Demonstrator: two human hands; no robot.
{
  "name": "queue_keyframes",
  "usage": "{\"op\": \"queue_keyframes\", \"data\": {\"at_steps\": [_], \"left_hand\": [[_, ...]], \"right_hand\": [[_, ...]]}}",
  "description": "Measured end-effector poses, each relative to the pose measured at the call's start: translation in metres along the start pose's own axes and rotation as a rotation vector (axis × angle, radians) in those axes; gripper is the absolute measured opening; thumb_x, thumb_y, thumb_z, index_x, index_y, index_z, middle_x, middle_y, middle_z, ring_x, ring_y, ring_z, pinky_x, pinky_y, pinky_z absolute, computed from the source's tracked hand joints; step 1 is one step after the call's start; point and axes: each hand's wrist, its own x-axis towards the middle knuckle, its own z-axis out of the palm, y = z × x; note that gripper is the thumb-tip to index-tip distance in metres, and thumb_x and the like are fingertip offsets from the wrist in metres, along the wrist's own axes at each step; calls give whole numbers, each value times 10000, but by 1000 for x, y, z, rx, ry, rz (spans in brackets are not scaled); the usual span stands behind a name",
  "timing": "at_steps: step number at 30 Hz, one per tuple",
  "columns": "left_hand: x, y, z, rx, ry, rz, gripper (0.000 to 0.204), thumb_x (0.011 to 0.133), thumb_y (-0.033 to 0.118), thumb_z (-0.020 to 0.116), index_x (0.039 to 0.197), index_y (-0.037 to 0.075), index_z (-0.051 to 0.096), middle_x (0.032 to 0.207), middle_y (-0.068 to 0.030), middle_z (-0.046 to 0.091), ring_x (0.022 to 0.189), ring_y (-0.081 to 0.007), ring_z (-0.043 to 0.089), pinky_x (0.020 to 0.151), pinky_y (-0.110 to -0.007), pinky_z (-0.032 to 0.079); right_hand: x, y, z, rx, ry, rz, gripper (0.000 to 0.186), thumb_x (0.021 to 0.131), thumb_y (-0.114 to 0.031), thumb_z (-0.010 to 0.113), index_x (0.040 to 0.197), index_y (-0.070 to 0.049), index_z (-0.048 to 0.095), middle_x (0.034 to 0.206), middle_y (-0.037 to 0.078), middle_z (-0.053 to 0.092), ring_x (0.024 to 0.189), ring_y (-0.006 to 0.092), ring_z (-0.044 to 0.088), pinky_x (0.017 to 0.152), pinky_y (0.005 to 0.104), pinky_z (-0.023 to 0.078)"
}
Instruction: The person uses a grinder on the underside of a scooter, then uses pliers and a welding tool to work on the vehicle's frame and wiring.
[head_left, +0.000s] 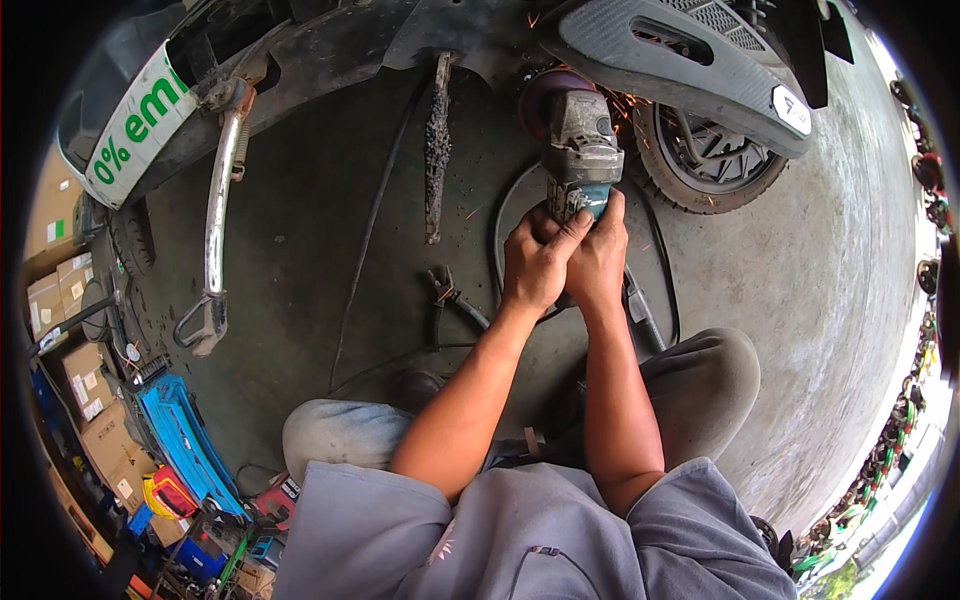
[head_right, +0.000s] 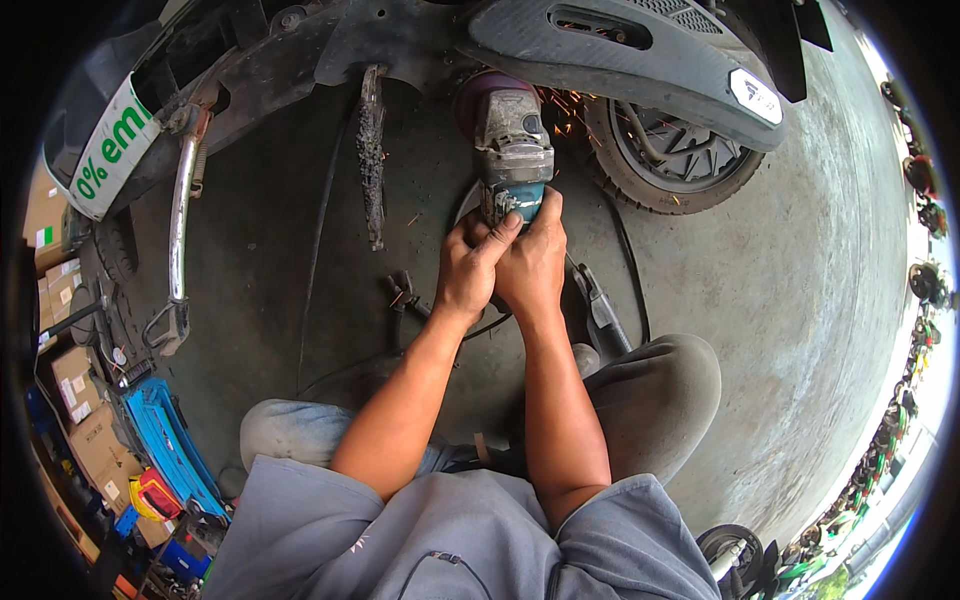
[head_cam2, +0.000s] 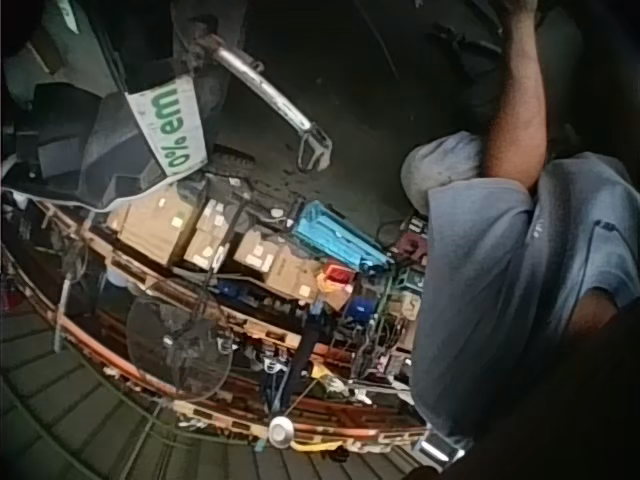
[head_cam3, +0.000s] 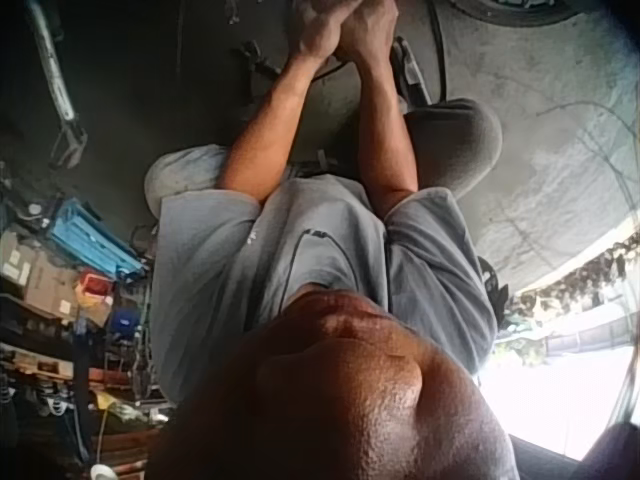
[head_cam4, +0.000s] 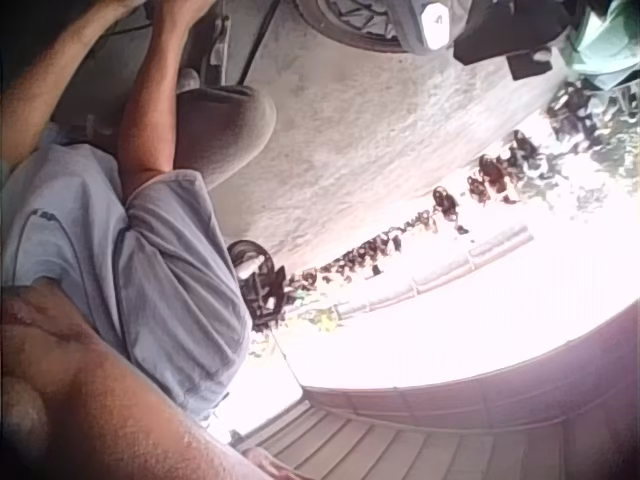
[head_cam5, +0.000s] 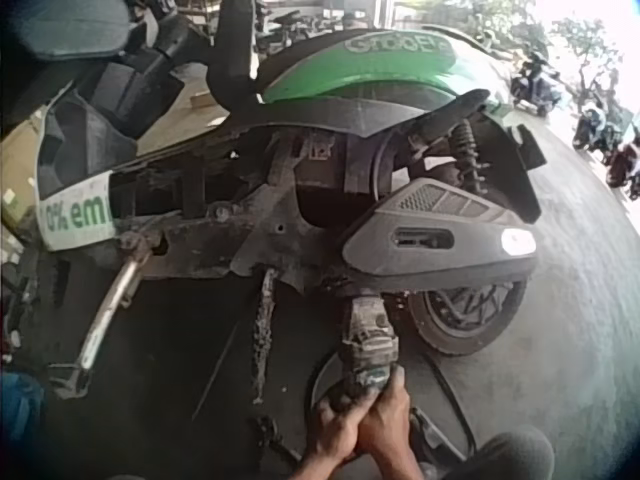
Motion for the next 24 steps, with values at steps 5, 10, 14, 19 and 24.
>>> {"op": "queue_keyframes", "data": {"at_steps": [5,10,14,19,24], "left_hand": [[0,0,0,9,-3,-5,384,874,298,755,1006,-43,636,905,-74,685,810,-136,614,729,-282,502],[1,0,0,17,4,2,377,874,294,754,1001,-42,637,899,-73,684,805,-135,614,724,-283,503],[1,-1,0,19,8,4,381,875,296,754,999,-44,635,897,-79,684,805,-136,615,723,-283,504],[0,0,-1,18,3,3,387,878,302,749,1000,-46,633,897,-82,683,807,-136,613,731,-287,505],[-2,-1,-1,14,7,1,381,876,302,749,985,-45,637,919,-97,690,831,-146,620,749,-290,504]], "right_hand": [[-1,-1,0,-17,10,-4,647,731,-249,792,1192,51,452,967,290,674,925,455,674,782,469,523],[0,1,0,-13,6,-15,646,740,-248,780,1206,55,451,967,286,672,916,448,676,781,466,523],[0,0,1,-1,-5,5,645,741,-246,774,1211,57,451,966,287,672,910,446,676,780,467,523],[-1,4,2,-14,19,-36,649,738,-257,778,1202,56,451,964,287,674,910,449,677,775,474,522],[-2,7,2,5,7,-25,658,729,-291,793,1182,49,459,935,276,673,878,439,678,758,476,523]]}}
